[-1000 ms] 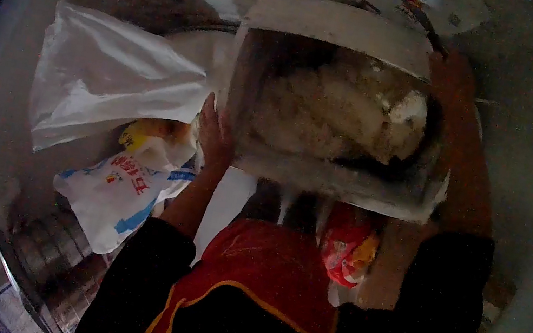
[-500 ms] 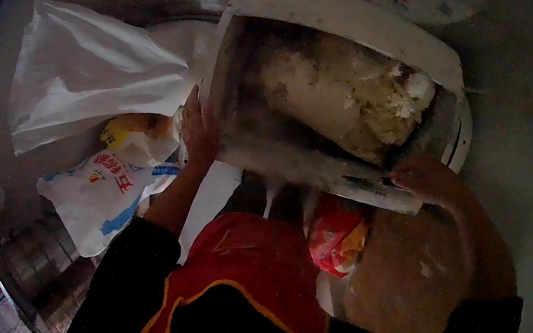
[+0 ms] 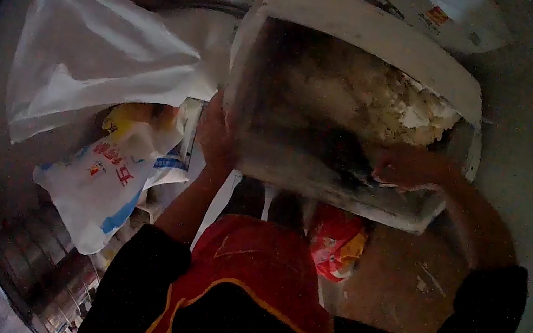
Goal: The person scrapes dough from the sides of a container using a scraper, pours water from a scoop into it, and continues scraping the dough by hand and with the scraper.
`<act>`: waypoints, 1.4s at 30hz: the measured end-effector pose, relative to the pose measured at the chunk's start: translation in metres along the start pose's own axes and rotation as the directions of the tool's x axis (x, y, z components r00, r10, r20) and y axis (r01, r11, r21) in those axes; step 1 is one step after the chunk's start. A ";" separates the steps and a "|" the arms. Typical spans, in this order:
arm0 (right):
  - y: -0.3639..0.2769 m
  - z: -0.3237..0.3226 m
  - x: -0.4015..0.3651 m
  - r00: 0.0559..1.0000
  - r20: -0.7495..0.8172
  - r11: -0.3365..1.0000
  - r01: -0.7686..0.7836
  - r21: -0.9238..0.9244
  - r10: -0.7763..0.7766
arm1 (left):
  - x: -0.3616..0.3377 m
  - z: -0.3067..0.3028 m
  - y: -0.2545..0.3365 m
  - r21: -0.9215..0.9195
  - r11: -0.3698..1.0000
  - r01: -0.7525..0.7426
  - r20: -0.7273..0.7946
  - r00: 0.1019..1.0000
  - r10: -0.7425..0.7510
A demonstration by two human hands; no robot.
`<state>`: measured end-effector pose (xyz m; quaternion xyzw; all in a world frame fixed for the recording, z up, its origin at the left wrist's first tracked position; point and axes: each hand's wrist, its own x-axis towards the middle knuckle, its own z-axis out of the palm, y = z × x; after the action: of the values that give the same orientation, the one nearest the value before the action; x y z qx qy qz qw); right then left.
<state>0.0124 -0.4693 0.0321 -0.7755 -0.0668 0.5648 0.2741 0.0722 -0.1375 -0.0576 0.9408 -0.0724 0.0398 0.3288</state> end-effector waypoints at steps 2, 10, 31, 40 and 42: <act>0.008 0.020 0.033 0.982 -0.142 0.986 0.111 -0.125 -0.128 | 0.000 0.001 0.001 0.002 0.999 -0.034 -0.013 0.999 0.034; 0.005 0.009 0.083 0.973 -0.029 0.914 0.206 -0.351 -0.230 | 0.000 -0.002 0.004 -0.040 0.997 0.072 0.060 0.996 -0.069; -0.111 0.046 0.201 0.923 -0.371 0.979 0.024 -0.201 -0.099 | -0.002 0.015 -0.015 -0.086 0.978 -0.190 -0.154 0.972 0.176; -0.116 0.008 0.159 0.949 -0.210 0.948 0.174 -0.266 -0.233 | -0.001 0.012 -0.008 -0.147 0.973 -0.180 -0.140 0.977 0.160; -0.086 0.038 0.221 0.919 -0.336 0.948 0.104 -0.300 -0.207 | -0.004 0.016 -0.016 -0.074 0.982 -0.176 -0.054 0.983 0.173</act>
<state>0.0731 -0.2923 -0.1185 -0.8891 -0.1550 0.3728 0.2155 0.0713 -0.1351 -0.0803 0.9159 -0.1483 0.0879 0.3624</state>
